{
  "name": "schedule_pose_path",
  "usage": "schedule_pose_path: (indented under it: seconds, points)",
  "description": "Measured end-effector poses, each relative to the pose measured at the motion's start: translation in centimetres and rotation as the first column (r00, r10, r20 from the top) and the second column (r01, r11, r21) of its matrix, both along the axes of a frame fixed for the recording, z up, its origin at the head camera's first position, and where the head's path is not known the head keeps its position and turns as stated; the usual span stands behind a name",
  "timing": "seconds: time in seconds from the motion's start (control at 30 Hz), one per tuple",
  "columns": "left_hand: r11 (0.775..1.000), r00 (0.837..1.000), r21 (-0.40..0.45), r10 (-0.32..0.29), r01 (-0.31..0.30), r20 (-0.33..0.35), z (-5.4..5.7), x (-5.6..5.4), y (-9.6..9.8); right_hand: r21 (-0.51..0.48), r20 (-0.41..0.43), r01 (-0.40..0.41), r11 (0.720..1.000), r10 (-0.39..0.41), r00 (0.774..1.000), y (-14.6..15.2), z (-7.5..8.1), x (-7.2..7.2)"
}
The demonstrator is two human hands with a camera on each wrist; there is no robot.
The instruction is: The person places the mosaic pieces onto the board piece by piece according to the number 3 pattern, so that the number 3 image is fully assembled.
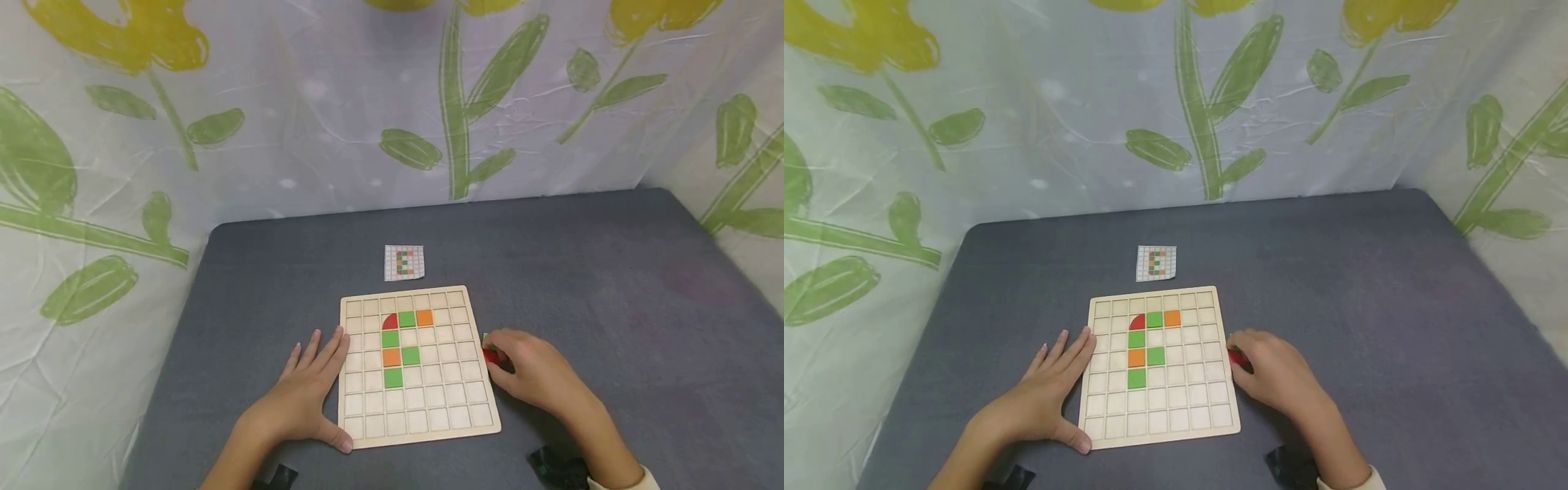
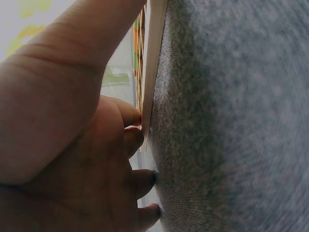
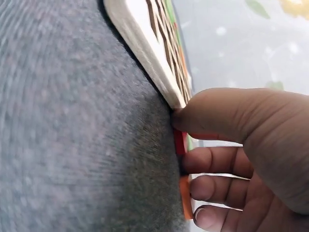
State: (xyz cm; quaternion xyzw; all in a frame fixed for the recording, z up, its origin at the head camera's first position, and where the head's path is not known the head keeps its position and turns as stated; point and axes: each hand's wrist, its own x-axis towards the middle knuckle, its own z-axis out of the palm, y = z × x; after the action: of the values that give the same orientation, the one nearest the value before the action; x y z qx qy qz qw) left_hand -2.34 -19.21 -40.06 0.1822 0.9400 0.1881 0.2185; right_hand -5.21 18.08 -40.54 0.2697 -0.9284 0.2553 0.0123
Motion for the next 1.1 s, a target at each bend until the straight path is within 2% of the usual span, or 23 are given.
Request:
schedule_pose_path:
  seconds: [0.3, 0.53, 0.93, 1.1]
  points:
    - [1.000, 1.000, -0.020, 0.012, -0.012, 0.010, -0.1, -0.1, 0.1, 0.022, -0.060, 0.049, 0.999, -0.047, 0.997, -0.4, -0.4, -0.1]
    - [1.000, 1.000, -0.024, 0.010, -0.010, 0.003, -0.1, -0.2, 0.1, 0.030, -0.076, 0.055, 0.998, -0.053, 0.996, -0.4, -0.4, -0.3]
    - [1.000, 1.000, 0.024, 0.007, -0.006, -0.013, 0.0, 0.0, 0.0, 0.112, -0.002, 0.172, 0.979, -0.173, 0.985, 0.8, 0.3, -0.3]
    - [1.000, 1.000, 0.022, 0.005, -0.004, -0.010, 0.0, 0.0, 0.0, 0.045, 0.071, 0.078, 0.996, -0.081, 0.994, 1.8, 0.7, -0.2]
